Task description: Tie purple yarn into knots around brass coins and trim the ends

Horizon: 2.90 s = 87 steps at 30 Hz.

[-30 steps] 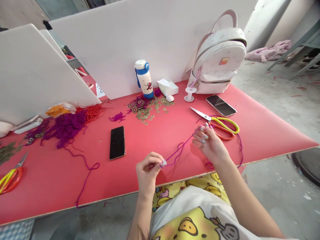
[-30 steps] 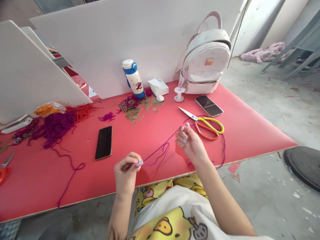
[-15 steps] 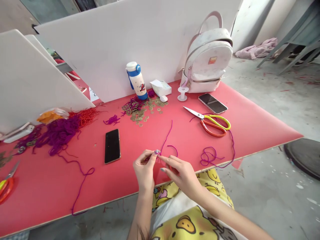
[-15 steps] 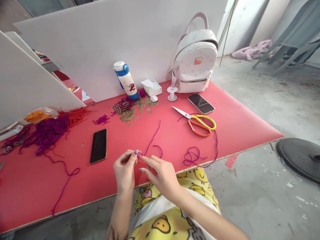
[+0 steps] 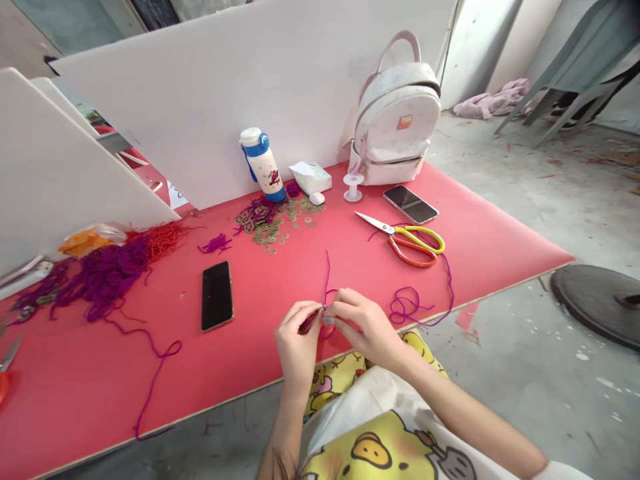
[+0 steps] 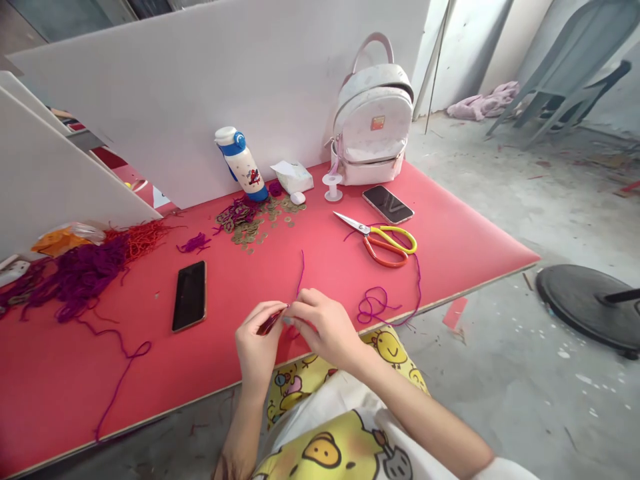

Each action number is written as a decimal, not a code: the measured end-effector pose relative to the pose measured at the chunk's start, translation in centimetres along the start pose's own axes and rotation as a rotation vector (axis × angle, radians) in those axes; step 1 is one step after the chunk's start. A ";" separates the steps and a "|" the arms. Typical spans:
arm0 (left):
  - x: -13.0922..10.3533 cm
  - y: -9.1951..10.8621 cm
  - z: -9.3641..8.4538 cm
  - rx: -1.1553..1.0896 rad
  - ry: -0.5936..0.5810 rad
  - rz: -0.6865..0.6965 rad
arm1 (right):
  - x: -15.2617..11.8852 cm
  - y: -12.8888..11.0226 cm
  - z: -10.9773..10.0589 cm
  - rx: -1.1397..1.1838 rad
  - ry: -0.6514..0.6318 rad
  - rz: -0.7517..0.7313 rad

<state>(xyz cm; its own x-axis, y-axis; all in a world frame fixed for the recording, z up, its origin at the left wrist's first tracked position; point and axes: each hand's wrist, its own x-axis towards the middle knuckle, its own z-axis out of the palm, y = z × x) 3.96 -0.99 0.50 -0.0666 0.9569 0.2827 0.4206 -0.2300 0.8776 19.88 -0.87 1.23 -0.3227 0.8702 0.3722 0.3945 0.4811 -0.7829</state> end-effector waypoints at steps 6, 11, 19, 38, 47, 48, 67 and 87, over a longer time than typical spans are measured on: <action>0.2 0.1 -0.1 -0.062 -0.102 -0.037 | 0.5 0.8 -1.4 -0.029 0.109 0.058; 0.0 0.0 -0.3 -0.097 -0.129 -0.088 | 0.6 0.9 -1.1 0.066 0.155 0.112; -0.4 -0.2 -0.6 -0.128 -0.050 -0.096 | 1.0 1.8 -1.0 0.331 0.105 0.123; -1.2 -0.4 -1.4 -0.091 -0.126 0.003 | 1.4 1.9 -0.7 0.226 0.010 0.025; -1.4 -0.4 -1.9 -0.129 -0.125 -0.027 | 1.4 0.9 -0.7 0.097 -0.029 -0.006; -1.4 -0.4 -1.9 -0.141 -0.120 -0.033 | 1.4 0.7 -0.7 0.094 -0.020 -0.001; -0.2 -0.9 -0.5 -0.149 -0.098 -0.053 | 1.6 1.7 -1.0 0.024 -0.004 0.027; 1.7 -2.0 -3.0 -0.342 -0.319 -0.131 | 5.5 2.8 -1.1 0.549 -0.444 0.264</action>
<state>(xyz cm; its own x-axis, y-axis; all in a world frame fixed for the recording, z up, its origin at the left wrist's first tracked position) 0.25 0.53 0.39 0.2044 0.9760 0.0757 0.1023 -0.0982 0.9899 20.12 5.34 1.61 -0.6394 0.7689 -0.0075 0.0591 0.0395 -0.9975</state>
